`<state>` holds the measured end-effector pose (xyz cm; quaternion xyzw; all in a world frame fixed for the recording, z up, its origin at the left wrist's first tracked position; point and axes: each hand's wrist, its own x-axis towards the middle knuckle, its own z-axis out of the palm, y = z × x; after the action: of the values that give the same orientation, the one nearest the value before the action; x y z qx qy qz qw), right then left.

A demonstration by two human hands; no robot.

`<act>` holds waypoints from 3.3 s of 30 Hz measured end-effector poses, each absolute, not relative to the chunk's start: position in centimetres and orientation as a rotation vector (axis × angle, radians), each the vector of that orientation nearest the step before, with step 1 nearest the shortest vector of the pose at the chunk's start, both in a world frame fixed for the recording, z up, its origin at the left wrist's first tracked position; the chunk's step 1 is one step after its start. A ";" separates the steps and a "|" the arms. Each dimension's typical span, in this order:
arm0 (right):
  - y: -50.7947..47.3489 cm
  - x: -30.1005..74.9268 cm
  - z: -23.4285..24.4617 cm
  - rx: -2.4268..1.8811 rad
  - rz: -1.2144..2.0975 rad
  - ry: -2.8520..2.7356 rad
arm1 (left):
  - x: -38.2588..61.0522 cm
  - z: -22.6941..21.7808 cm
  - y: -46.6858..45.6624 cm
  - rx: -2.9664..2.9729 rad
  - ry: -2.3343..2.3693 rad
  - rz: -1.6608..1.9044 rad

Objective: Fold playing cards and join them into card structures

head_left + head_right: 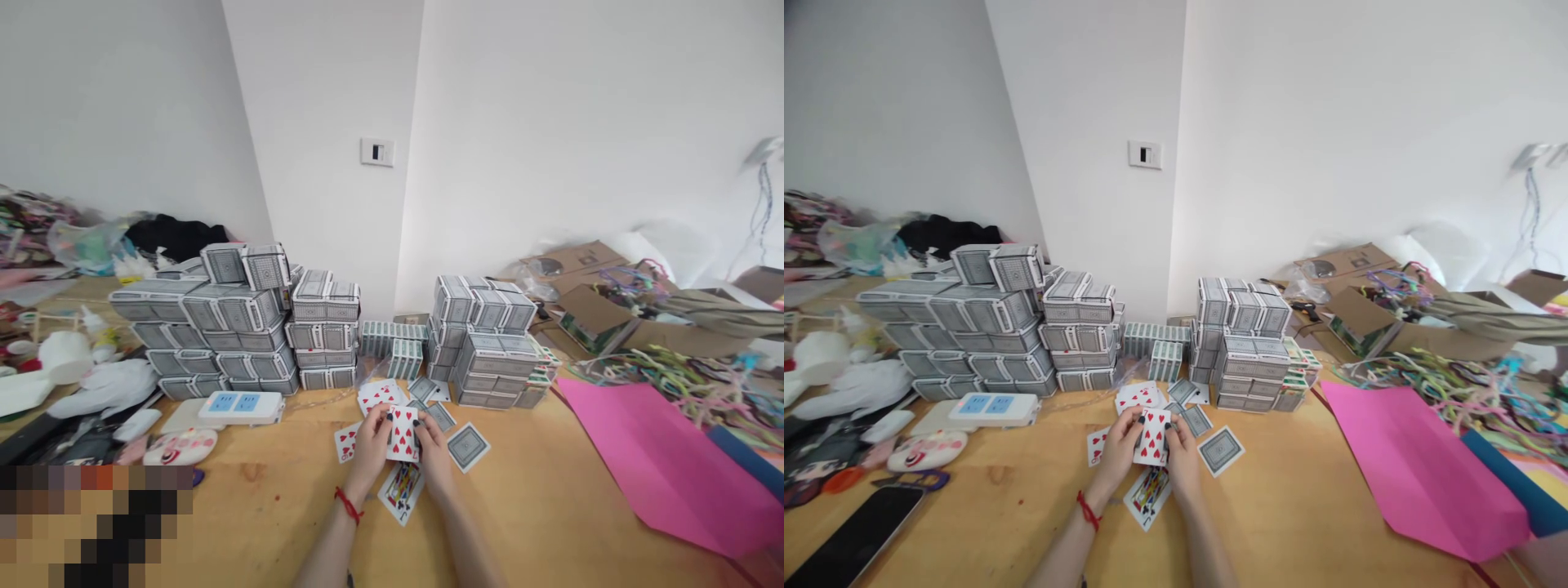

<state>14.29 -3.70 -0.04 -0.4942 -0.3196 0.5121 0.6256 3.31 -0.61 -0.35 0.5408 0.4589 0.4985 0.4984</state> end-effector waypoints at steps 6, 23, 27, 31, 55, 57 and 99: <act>-3.6 14.3 -0.3 -1.133 1.193 -0.709 | 3.2 -0.1 -1.2 1.244 1.079 1.193; -3.8 14.1 -0.4 -1.201 0.959 -0.760 | 4.0 0.6 -2.0 1.408 1.252 1.240; -3.9 14.1 -0.8 -1.204 0.983 -0.744 | 3.9 0.2 -2.2 1.415 1.180 1.198; -3.8 14.0 -0.8 -1.179 1.065 -0.696 | 3.7 -0.4 -2.2 1.386 1.134 1.194; -3.6 13.6 -1.6 -1.233 0.977 -0.866 | 3.6 -0.6 -1.6 1.311 1.131 1.248; -3.6 13.6 -1.4 -1.231 0.960 -0.885 | 3.5 -0.8 -1.4 1.319 1.107 1.235; -3.4 13.9 -0.9 -1.107 1.065 -0.697 | 2.6 -1.2 -0.9 1.285 1.061 1.217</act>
<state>13.88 -3.37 -0.88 -0.4903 -0.3088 0.4716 0.6647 2.56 -0.91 -1.23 0.5346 0.4413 0.5060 0.5132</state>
